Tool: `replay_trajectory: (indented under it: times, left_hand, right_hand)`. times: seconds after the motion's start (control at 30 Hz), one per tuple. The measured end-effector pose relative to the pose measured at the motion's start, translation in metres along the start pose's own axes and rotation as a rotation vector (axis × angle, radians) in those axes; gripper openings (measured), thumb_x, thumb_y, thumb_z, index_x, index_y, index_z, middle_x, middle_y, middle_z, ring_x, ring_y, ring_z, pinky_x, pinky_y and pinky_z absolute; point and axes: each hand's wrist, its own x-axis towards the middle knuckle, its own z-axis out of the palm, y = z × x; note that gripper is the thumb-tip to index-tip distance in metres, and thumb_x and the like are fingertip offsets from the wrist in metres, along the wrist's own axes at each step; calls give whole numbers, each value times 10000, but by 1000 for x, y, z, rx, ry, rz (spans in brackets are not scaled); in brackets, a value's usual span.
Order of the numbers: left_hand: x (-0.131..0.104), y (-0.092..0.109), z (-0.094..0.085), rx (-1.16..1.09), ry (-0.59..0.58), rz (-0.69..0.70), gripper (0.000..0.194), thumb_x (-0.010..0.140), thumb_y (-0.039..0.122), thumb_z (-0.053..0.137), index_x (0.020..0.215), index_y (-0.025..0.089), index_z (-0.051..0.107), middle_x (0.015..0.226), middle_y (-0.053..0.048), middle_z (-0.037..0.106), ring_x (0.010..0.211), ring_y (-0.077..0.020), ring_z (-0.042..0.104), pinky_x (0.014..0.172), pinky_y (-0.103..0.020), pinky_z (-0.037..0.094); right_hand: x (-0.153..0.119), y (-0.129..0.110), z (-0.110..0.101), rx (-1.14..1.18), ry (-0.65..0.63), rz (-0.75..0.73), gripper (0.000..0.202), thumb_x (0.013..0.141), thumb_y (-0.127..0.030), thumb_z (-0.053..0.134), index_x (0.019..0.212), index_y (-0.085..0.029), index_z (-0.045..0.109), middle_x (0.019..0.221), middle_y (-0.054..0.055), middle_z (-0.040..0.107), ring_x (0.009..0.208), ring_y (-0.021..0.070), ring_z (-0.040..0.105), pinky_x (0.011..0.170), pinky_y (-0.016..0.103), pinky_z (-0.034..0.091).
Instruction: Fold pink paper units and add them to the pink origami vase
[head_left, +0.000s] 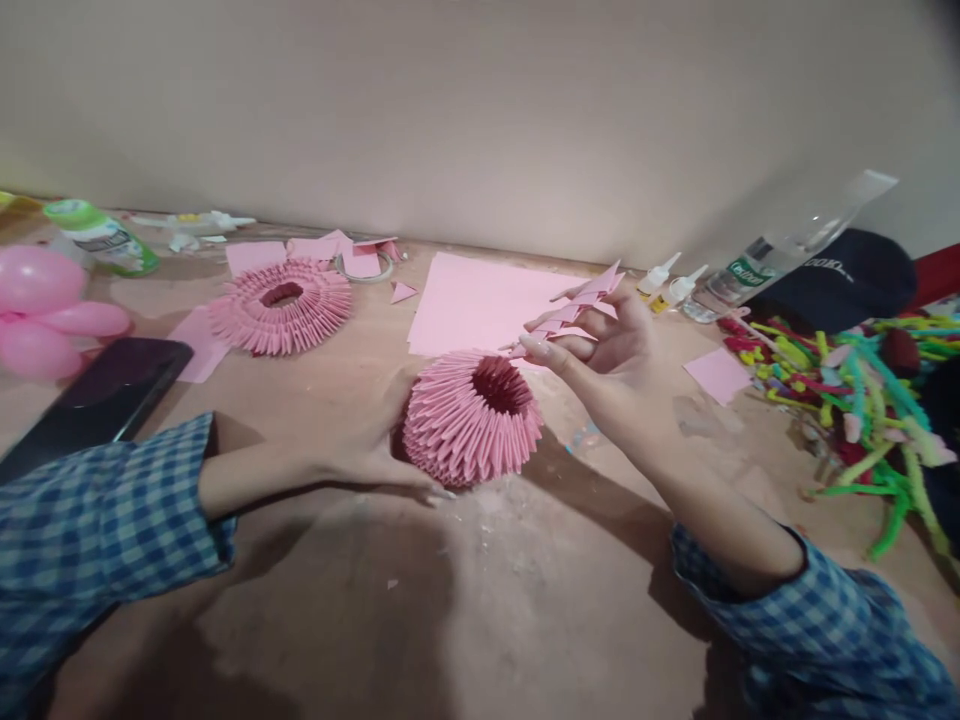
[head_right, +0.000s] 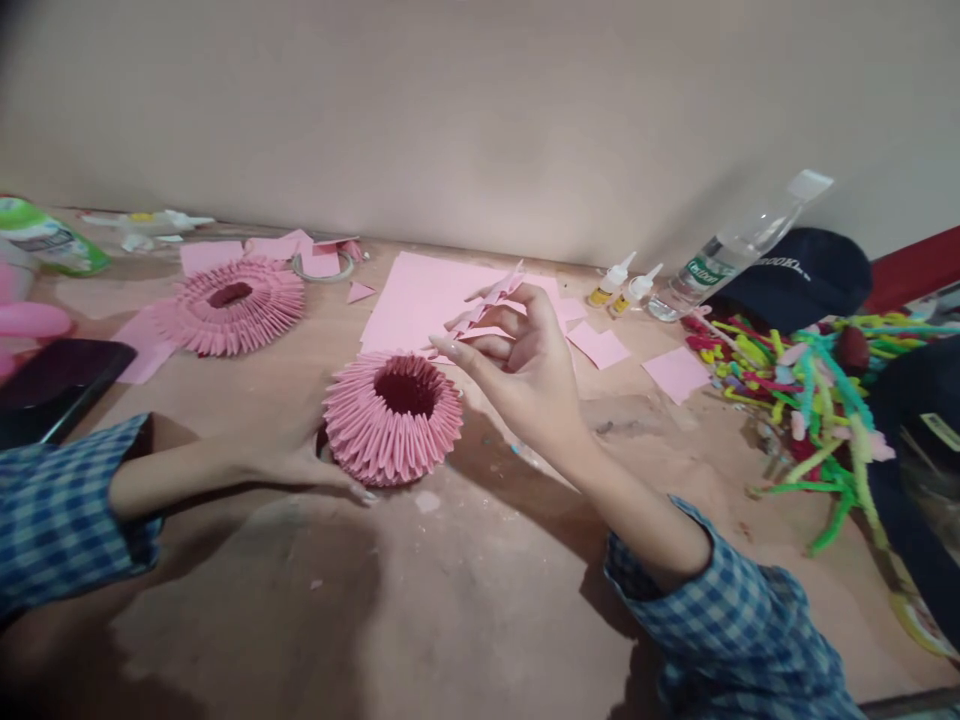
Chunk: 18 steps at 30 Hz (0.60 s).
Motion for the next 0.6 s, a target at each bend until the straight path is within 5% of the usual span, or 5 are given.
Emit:
replay_trajectory:
  times: [0.27,0.6]
  left_hand:
    - [-11,-8,10,-75,43,-53,1207,761,607,980,1705,322,283,1758,-161,395,1605,-468,430,1358,-766,350]
    - [-13,-15,12,5,56,-94,1280,697,816,893,1691,267,303,1661,-126,493,1521,-519,508,1285,-741,466]
  right_hand:
    - [1,-2,-3,-24,19,24,523,761,-338,1012,1066,-317,587,1026,-7,728,934,207,789,930,398,730]
    - [1,4,-6,-49,41,16,564,747,-419,1019,1098,-330,586,1046,-9,751,1051,243,818,960,417,728]
